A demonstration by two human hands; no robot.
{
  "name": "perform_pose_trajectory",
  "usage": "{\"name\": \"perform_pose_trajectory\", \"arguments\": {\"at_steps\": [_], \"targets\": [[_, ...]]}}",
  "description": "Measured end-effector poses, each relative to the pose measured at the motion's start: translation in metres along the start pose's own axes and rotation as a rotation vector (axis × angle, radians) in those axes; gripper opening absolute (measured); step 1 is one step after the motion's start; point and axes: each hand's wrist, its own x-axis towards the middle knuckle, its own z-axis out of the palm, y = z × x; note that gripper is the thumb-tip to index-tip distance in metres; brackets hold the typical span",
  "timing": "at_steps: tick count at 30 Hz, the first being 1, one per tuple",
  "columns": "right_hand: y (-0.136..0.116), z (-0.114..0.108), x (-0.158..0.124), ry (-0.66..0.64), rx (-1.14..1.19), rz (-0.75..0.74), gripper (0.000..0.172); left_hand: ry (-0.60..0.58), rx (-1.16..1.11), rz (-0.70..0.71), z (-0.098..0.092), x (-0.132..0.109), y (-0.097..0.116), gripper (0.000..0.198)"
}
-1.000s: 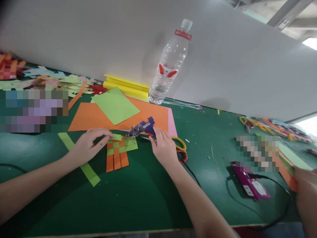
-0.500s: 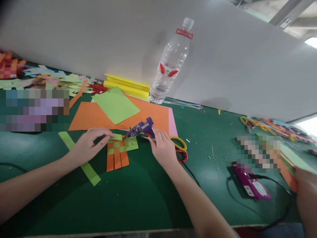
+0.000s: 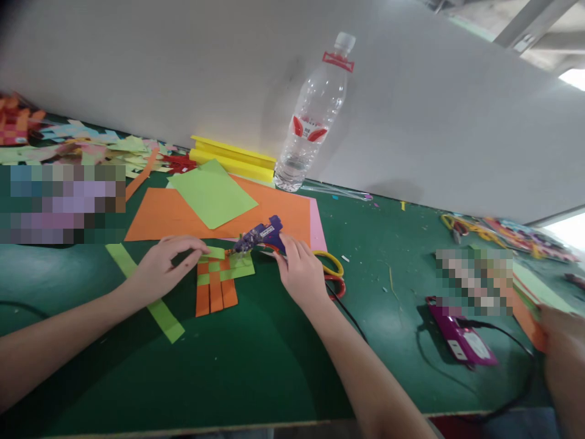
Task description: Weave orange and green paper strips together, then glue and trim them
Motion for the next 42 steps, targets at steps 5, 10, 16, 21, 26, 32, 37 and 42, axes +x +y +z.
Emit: {"name": "perform_pose_trajectory", "arguments": {"at_steps": [5,10,16,21,26,32,37,42], "targets": [[0.005,-0.002,0.001,0.018,-0.031,0.006,0.033,0.004,0.003,0.006,0.001,-0.001,-0.002,0.021],[0.006,-0.004,0.001,0.036,-0.026,-0.001,0.032,-0.001,0.0,0.007,0.001,0.0,-0.001,0.021],[0.006,-0.005,0.002,0.015,-0.03,0.002,0.032,-0.014,-0.002,0.009,0.001,0.0,-0.001,0.021],[0.009,-0.004,0.002,0.041,-0.021,0.028,0.038,-0.022,-0.006,0.012,0.001,-0.001,-0.003,0.021],[0.011,-0.005,0.001,0.046,-0.03,0.054,0.041,-0.024,0.003,0.009,0.001,-0.001,-0.002,0.023],[0.014,-0.009,0.003,0.062,-0.043,0.04,0.04,-0.015,-0.003,0.021,0.001,0.0,-0.002,0.023],[0.016,-0.014,0.005,0.086,-0.095,0.049,0.038,-0.012,0.0,0.027,0.001,-0.001,-0.002,0.022],[0.019,-0.017,0.007,0.054,-0.106,0.055,0.041,-0.002,-0.002,0.041,0.001,0.0,-0.002,0.022]]}}
